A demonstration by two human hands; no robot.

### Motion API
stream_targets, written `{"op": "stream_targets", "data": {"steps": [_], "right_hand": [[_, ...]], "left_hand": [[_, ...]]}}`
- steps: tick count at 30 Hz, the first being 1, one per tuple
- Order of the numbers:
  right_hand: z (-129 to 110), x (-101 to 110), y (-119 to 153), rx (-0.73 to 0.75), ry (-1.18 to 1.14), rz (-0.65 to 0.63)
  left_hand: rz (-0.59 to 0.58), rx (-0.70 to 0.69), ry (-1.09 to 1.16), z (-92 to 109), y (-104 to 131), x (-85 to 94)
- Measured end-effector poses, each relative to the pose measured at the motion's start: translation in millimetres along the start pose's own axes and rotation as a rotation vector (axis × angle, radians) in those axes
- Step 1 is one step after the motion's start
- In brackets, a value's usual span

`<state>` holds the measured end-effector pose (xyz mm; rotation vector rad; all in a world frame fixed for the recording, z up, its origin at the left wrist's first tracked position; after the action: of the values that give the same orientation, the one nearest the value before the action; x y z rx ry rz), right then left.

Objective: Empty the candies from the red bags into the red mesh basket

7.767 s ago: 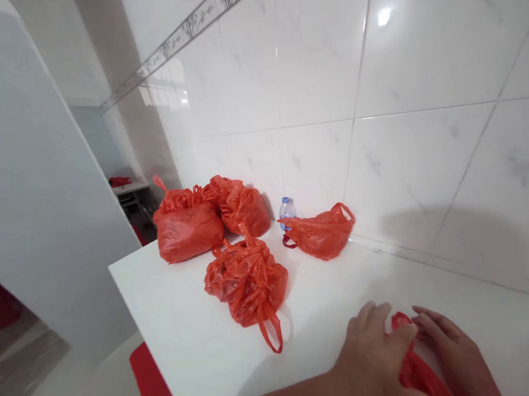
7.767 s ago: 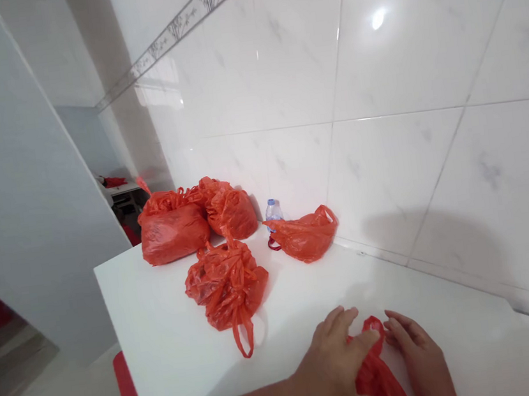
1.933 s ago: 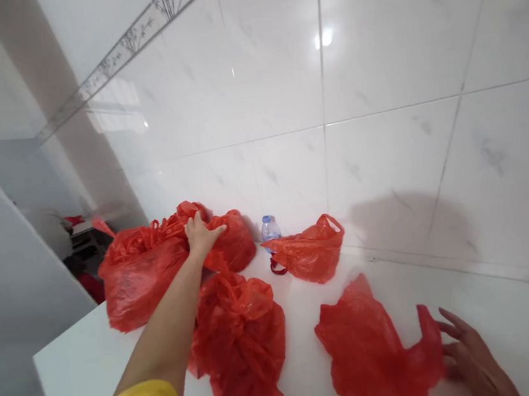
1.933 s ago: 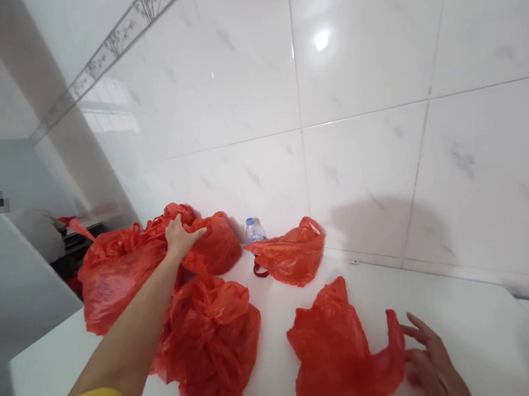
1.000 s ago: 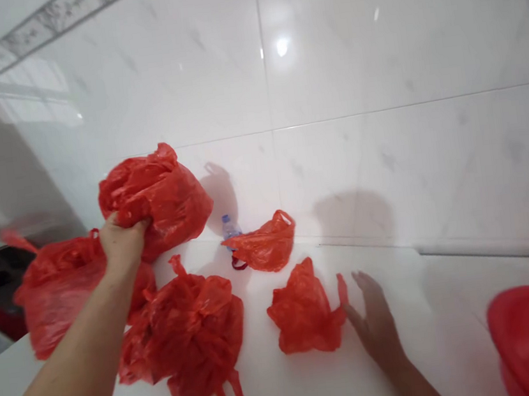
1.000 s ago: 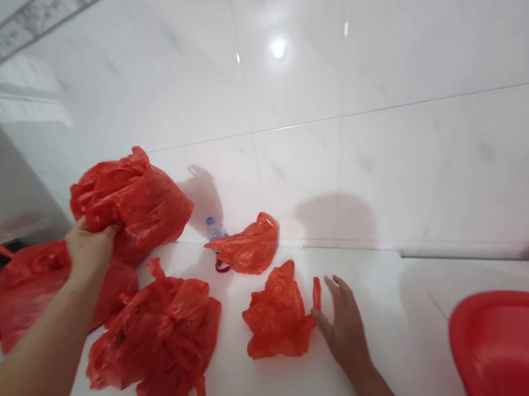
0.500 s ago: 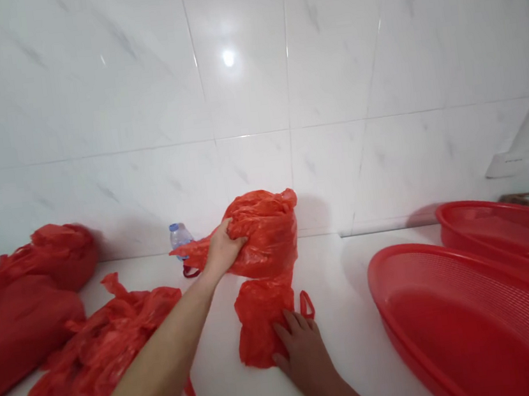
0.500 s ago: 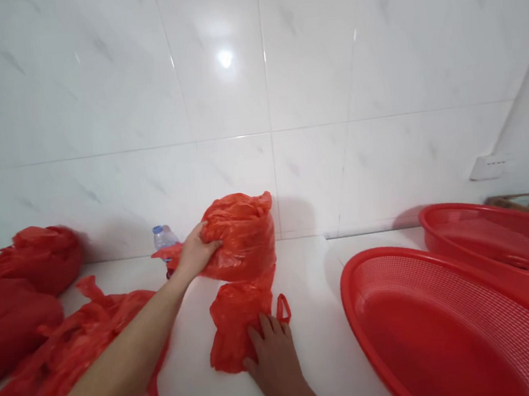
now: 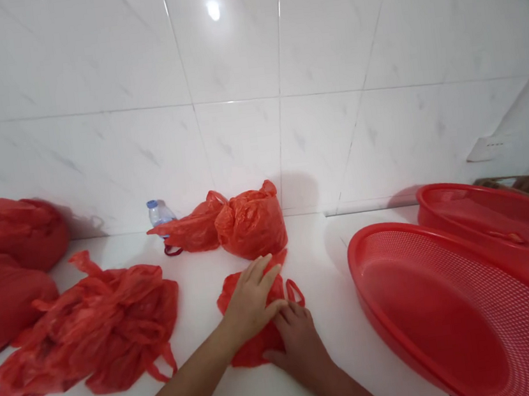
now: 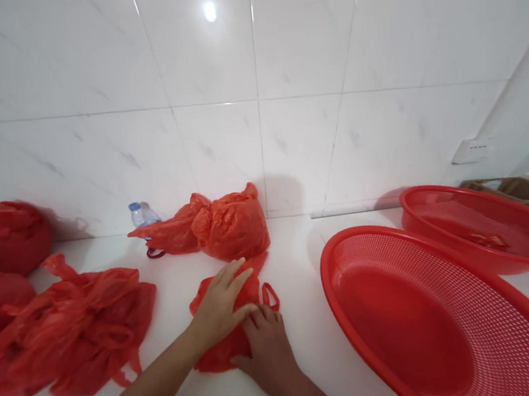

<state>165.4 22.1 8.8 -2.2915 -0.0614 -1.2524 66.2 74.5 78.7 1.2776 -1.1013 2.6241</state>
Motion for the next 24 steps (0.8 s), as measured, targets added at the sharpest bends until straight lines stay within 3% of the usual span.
{"op": "stream_targets", "data": {"steps": [2,6,10,15,21,24], "right_hand": [[1,2,2,0.025,0.017,-0.027],[34,22,17,-0.097,0.161,-0.002],[63,43,37,-0.179,0.248,0.064],[50,55,49,-0.187,0.236,0.185],[-20,107,53,-0.022,0.094,0.556],[-46,126,48,0.096,0.045,0.581]], "left_hand": [[-0.034,0.190,0.092,-23,12,-12.1],[0.100,0.457,0.215,-77,29,-7.1],[0.229,0.626,0.320,-97,49,7.5],[0.344,0.721,0.529,-76,50,20.3],[0.451,0.703,0.634,-40,38,48.6],[0.498,0.687,0.634,-29,37,61.4]]}}
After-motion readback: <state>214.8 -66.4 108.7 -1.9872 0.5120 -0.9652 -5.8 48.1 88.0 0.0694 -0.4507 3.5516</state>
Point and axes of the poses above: each hand's wrist, its own y-axis away from the middle knuckle, its own x-axis out of the back of the hand, z = x × y, the point moved 7 cm from there along -y, towards the middle knuckle, and after that the axes turned 8 degrees about z, right-handed, at the moved point
